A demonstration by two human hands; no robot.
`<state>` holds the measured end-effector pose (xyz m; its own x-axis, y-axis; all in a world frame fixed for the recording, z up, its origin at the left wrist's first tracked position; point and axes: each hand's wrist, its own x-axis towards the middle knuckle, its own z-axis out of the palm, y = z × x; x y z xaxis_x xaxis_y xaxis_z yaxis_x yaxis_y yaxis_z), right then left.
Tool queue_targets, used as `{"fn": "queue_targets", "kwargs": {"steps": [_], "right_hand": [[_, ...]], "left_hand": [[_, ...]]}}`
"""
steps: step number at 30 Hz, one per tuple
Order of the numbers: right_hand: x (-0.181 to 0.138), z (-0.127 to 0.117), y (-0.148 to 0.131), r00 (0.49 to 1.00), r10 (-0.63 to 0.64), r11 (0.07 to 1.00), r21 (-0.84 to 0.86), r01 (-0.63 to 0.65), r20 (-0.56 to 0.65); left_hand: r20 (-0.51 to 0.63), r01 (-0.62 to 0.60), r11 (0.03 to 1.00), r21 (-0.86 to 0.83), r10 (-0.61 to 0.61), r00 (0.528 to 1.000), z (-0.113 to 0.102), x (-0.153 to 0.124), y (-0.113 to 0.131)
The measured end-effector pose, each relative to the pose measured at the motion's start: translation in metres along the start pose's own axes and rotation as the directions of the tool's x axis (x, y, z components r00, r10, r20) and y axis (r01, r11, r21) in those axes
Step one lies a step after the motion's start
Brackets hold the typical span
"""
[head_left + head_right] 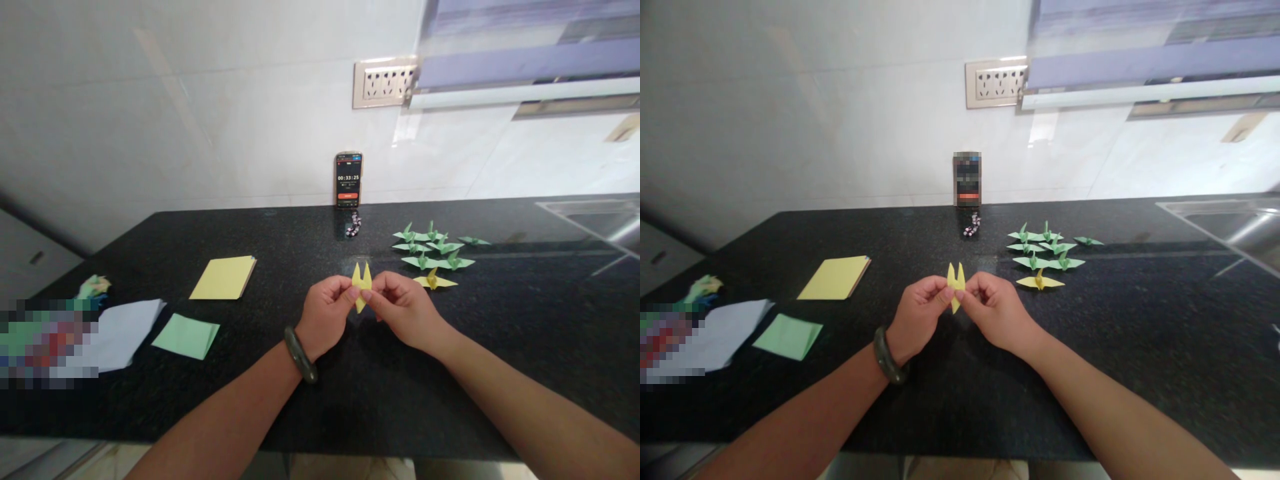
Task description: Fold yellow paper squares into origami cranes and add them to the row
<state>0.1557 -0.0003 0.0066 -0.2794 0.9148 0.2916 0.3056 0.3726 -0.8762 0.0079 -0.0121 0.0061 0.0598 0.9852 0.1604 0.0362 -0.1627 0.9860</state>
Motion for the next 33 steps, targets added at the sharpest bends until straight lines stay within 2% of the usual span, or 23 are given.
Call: {"fn": "queue_targets", "kwargs": {"steps": [5,8,10,12,15,18,21,27,33], "right_hand": [[0.000,0.000,-0.003,0.999,-0.010,1.000,-0.016,0.009,-0.050],[-0.001,0.002,0.001,0.999,-0.017,0.998,-0.057,0.015,-0.033],[-0.003,0.003,0.003,1.000,-0.029,0.997,-0.075,0.029,0.007],[-0.004,0.004,0.004,0.999,-0.020,0.999,-0.036,0.022,0.046],[-0.002,0.003,0.002,0.996,0.050,0.987,0.148,-0.060,0.069],[0.002,0.001,-0.001,0.993,0.111,0.937,0.331,-0.114,0.030],[0.005,0.000,-0.003,0.989,0.148,0.893,0.428,-0.141,0.018],[0.005,-0.001,-0.004,0.984,0.157,0.868,0.463,-0.179,0.085],[0.004,-0.002,-0.004,0.979,0.171,0.885,0.420,-0.202,0.110]], "left_hand": [[-0.001,0.064,0.976,-0.210,-0.065,0.998,0.003,0.000,-0.001],[0.086,0.139,0.923,-0.359,-0.115,0.990,0.003,0.001,-0.006],[0.123,0.167,0.907,-0.386,-0.129,0.984,0.002,0.002,-0.009],[0.123,0.166,0.906,-0.390,-0.128,0.984,0.001,0.002,-0.012],[0.133,0.176,0.916,-0.360,-0.136,0.982,-0.001,0.002,-0.014],[0.146,0.194,0.932,-0.307,-0.155,0.977,-0.001,0.002,-0.014],[0.138,0.196,0.936,-0.292,-0.161,0.977,0.000,0.002,-0.013],[0.157,0.195,0.948,-0.251,-0.159,0.975,0.001,0.002,-0.008],[0.165,0.194,0.968,-0.157,-0.168,0.972,0.000,0.000,-0.001]]}}
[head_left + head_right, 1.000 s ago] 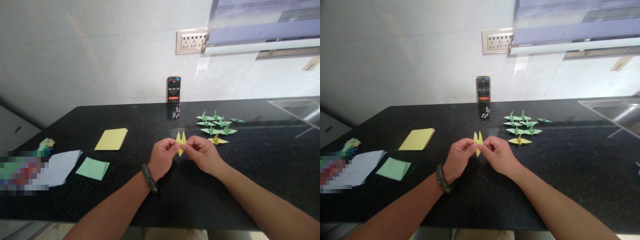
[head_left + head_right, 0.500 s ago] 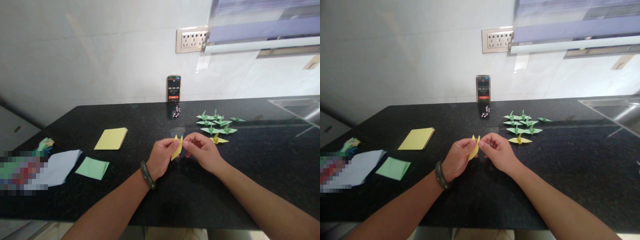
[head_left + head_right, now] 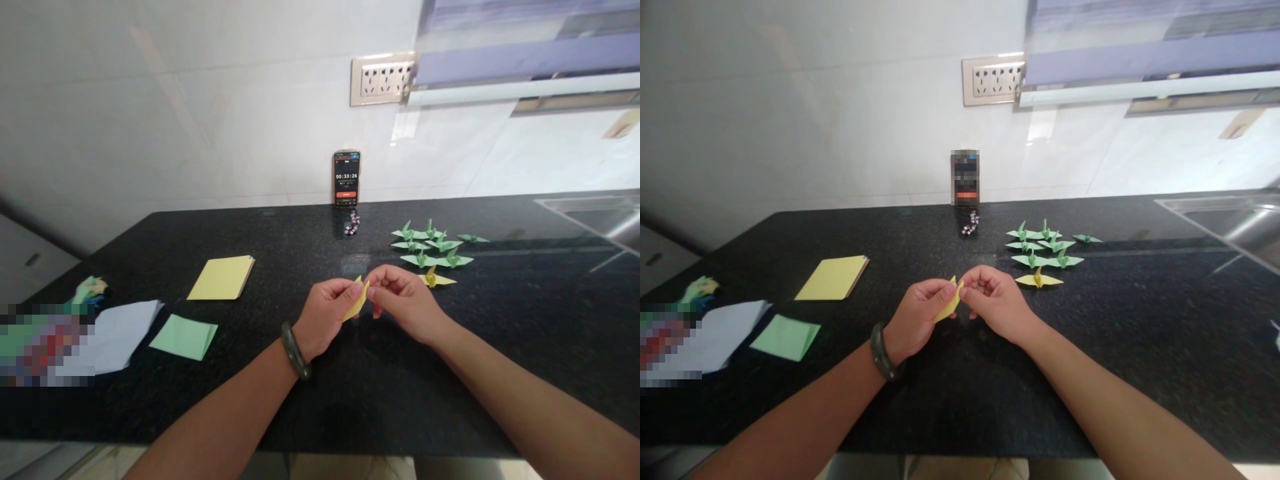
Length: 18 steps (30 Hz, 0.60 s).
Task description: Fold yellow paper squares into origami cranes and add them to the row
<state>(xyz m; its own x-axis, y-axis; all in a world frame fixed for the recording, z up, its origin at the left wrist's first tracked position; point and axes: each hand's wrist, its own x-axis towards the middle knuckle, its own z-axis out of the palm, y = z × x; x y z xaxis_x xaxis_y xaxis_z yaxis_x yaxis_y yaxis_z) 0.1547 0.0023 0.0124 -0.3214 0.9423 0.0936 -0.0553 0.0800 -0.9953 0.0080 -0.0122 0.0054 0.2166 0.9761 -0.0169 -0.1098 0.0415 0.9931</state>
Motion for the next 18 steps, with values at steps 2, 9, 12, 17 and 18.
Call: {"fn": "queue_targets", "kwargs": {"steps": [2,9,12,17,18], "right_hand": [[0.0002,-0.0007,0.0003,1.000,0.006,1.000,-0.028,-0.006,0.005],[-0.0002,-0.0007,-0.0002,1.000,-0.004,0.998,-0.061,0.004,0.011],[-0.0003,0.0000,-0.0014,1.000,-0.005,0.999,-0.052,0.006,0.017],[-0.0001,-0.0027,-0.0001,0.999,-0.014,0.998,-0.056,0.016,0.032],[0.0001,-0.0041,0.0007,0.999,-0.018,0.997,-0.070,0.021,0.034]], "left_hand": [[0.009,0.012,1.000,0.024,-0.012,1.000,0.0004,-0.0012,0.0026],[0.029,0.014,1.000,0.013,-0.014,0.999,-0.0009,-0.0007,0.0019],[0.033,0.010,1.000,0.011,-0.010,0.999,-0.0024,0.0000,-0.0004],[0.043,0.014,1.000,0.002,-0.014,0.999,-0.0032,-0.0002,0.0000],[0.041,0.019,1.000,0.003,-0.019,0.999,-0.0029,-0.0003,0.0008]]}}
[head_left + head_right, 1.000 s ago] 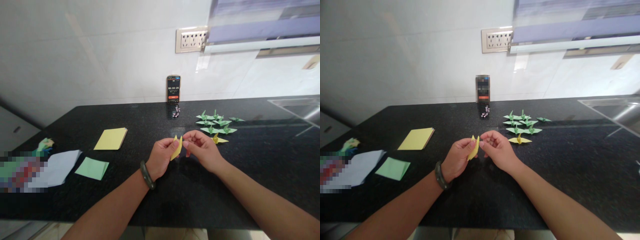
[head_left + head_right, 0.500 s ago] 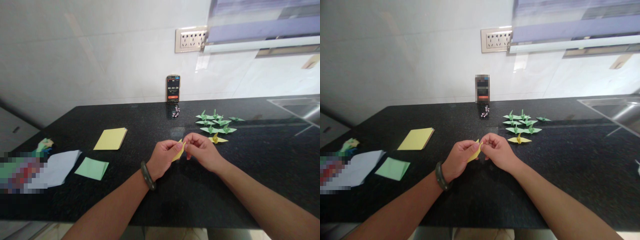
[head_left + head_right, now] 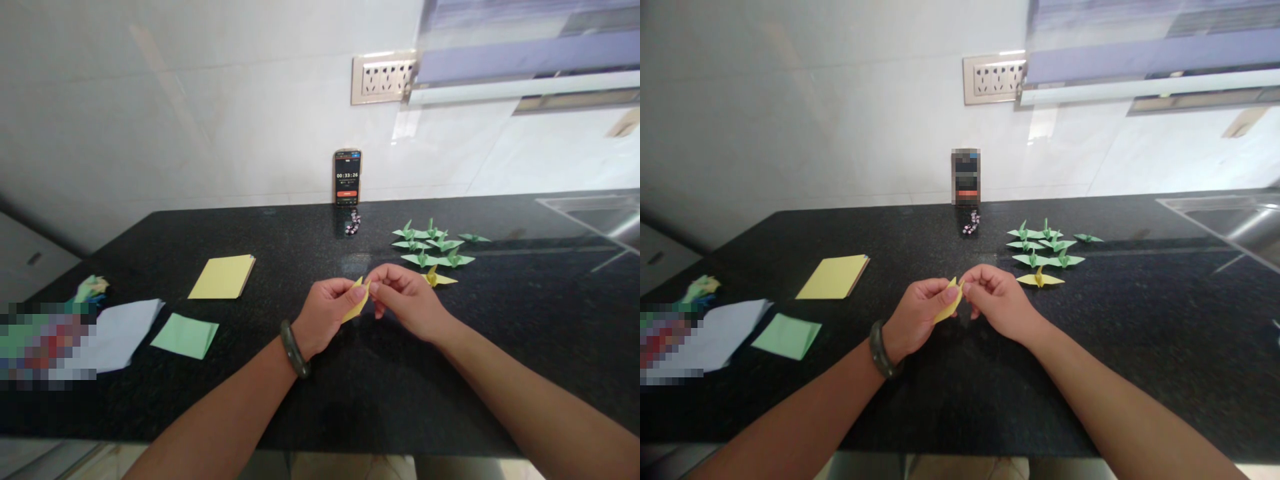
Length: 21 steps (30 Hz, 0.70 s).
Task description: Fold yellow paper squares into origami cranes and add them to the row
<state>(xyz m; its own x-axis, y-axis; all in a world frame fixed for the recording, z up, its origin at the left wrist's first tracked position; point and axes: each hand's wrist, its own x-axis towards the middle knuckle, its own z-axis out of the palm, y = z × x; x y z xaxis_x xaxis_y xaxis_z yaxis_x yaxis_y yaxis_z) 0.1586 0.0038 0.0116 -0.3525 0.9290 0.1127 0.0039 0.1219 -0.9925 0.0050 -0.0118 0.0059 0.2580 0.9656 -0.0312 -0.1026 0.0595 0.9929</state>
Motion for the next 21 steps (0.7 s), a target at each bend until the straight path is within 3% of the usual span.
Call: {"fn": "queue_targets", "kwargs": {"steps": [7,15,21], "right_hand": [[0.000,-0.011,0.003,0.988,-0.133,0.970,-0.194,0.147,0.084],[-0.002,-0.013,0.002,0.970,-0.229,0.912,-0.331,0.242,0.077],[-0.002,-0.015,-0.002,0.893,-0.430,0.743,-0.509,0.434,0.133]], "left_hand": [[-0.003,0.025,1.000,0.007,-0.025,1.000,0.003,-0.001,0.005],[-0.015,0.024,1.000,-0.002,-0.024,1.000,0.003,-0.001,0.004],[-0.034,-0.010,1.000,0.007,0.011,0.999,0.002,-0.001,0.001]]}}
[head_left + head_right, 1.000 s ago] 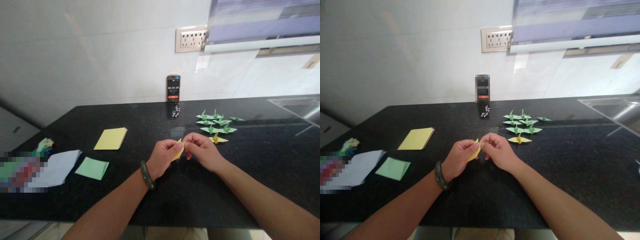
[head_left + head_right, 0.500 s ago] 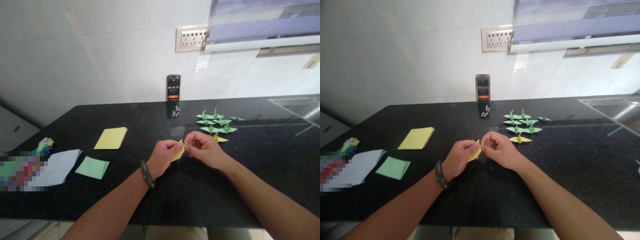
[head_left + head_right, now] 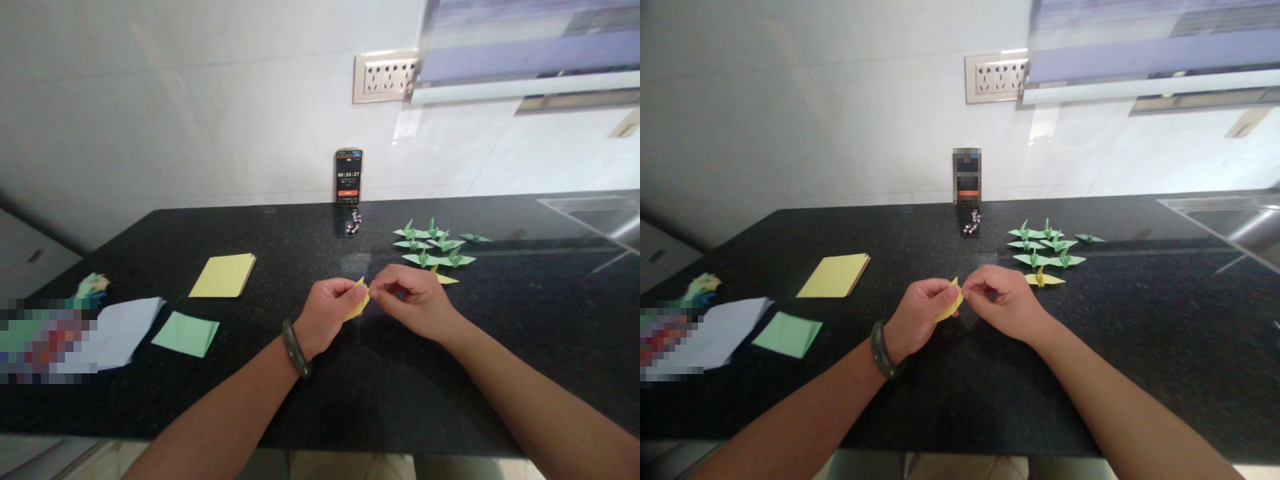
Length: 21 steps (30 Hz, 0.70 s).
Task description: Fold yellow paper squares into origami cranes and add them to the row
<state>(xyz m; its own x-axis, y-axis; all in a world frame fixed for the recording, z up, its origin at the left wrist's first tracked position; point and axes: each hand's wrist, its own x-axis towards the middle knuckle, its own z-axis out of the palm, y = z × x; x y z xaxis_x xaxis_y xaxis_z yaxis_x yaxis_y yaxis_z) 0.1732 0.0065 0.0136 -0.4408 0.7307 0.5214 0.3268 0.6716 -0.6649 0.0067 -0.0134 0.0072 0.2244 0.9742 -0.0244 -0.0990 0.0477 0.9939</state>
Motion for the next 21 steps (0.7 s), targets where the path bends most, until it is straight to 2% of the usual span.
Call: {"fn": "queue_targets", "kwargs": {"steps": [5,12,21], "right_hand": [[0.0008,-0.0011,-0.0017,0.985,-0.167,0.977,-0.139,0.161,-0.034],[0.0006,-0.0004,-0.0041,0.971,-0.236,0.946,-0.235,0.224,-0.026],[-0.0011,0.0039,-0.0064,0.996,-0.084,0.978,-0.194,0.077,-0.027]], "left_hand": [[-0.057,-0.013,1.000,0.011,0.014,0.998,0.0015,-0.0009,0.0012],[-0.108,-0.024,1.000,0.010,0.025,0.994,0.0027,-0.0009,0.0023],[-0.092,-0.060,0.997,0.051,0.065,0.994,0.0036,-0.0019,0.0070]]}}
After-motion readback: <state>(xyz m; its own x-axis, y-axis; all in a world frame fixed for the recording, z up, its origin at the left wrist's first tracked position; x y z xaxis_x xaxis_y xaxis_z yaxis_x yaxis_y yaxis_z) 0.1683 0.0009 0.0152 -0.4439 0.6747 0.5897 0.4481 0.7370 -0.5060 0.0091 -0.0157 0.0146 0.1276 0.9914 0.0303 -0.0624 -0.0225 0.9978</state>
